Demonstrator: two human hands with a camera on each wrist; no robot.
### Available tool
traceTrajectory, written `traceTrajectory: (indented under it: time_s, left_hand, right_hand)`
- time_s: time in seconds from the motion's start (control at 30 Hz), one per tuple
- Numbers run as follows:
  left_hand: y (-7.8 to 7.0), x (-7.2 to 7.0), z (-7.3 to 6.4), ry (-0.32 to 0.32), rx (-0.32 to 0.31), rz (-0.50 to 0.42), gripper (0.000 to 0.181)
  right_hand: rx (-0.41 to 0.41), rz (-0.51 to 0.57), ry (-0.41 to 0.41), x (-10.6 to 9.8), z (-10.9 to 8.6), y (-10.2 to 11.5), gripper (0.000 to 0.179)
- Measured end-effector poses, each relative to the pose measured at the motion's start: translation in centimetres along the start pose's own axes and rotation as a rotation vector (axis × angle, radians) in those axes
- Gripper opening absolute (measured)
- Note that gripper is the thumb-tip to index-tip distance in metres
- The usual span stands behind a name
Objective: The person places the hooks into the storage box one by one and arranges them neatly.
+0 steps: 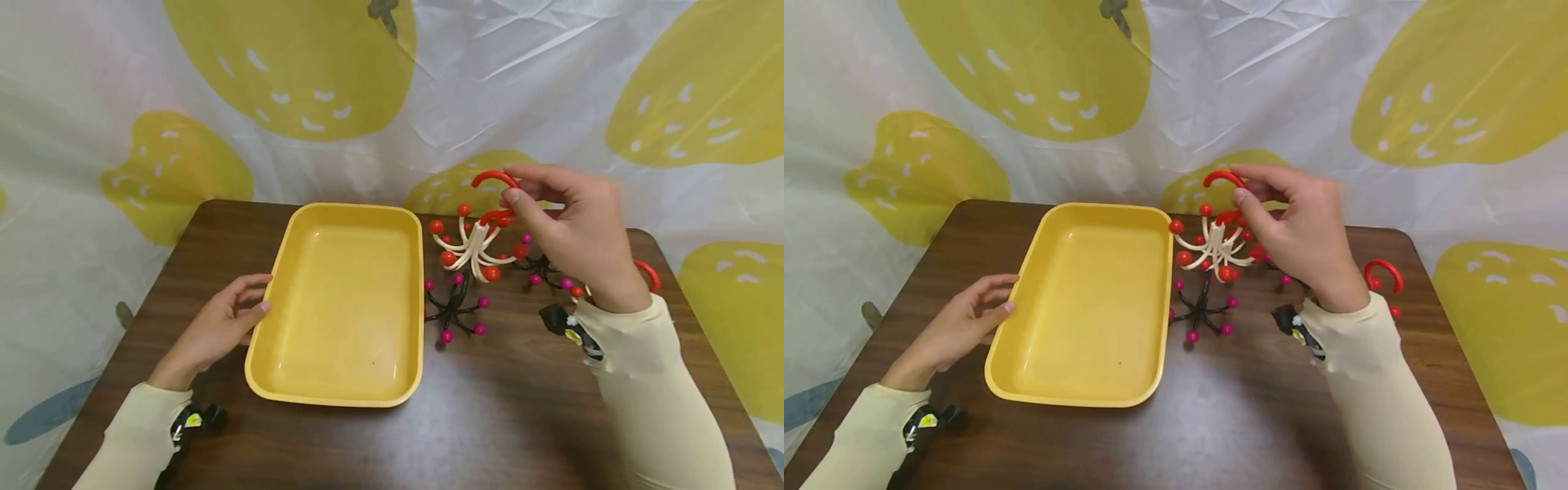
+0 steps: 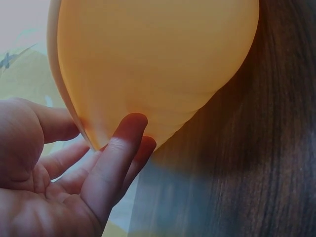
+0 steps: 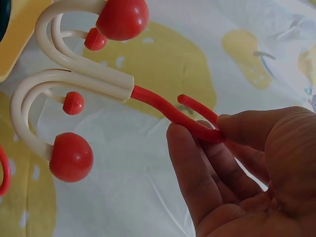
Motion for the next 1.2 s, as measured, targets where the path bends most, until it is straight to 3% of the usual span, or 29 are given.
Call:
traceTrajectory:
  time_s: [0.17, 0.37, 0.6, 0.77, 0.93, 1.2]
  left_hand:
    - [0.3, 0.0, 0.1, 0.007, 0.001, -0.015, 0.056]
    - [0.3, -0.1, 0.3, 0.005, 0.002, -0.011, 0.056]
    - [0.3, -0.4, 0.1, -0.003, -0.003, -0.014, 0.057]
    - [0.3, -0.4, -0.1, -0.005, -0.002, -0.015, 0.057]
    - [0.3, -0.3, -0.1, -0.005, -0.012, -0.014, 0.057]
    - [0.1, -0.1, 0.1, -0.006, -0.009, -0.018, 0.056]
  right_hand:
    - [-0.025, -0.042, 0.041, 2.1, 0.7, 0.5, 0.026]
    - [-0.023, -0.001, 0.070, 4.5, 1.4, 1.1, 0.026]
    - [0.043, 0.079, 0.155, 7.9, 2.1, 1.7, 0.027]
    - [0.027, 0.069, 0.195, 10.3, 2.4, 1.9, 0.027]
    - [0.031, 0.103, 0.227, 12.6, 2.6, 1.8, 0.027]
    - [0.110, 0.138, 0.248, 16.1, 2.5, 0.9, 0.025]
Point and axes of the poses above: each hand's wrist, its own z-axis towards the middle knuckle, its own x-axis out of the palm, y = z × x, the point moved 2 cm from there along z, towards the middle knuckle, and after that the axes turned 12 degrees about -y, right-handed, at the moved point
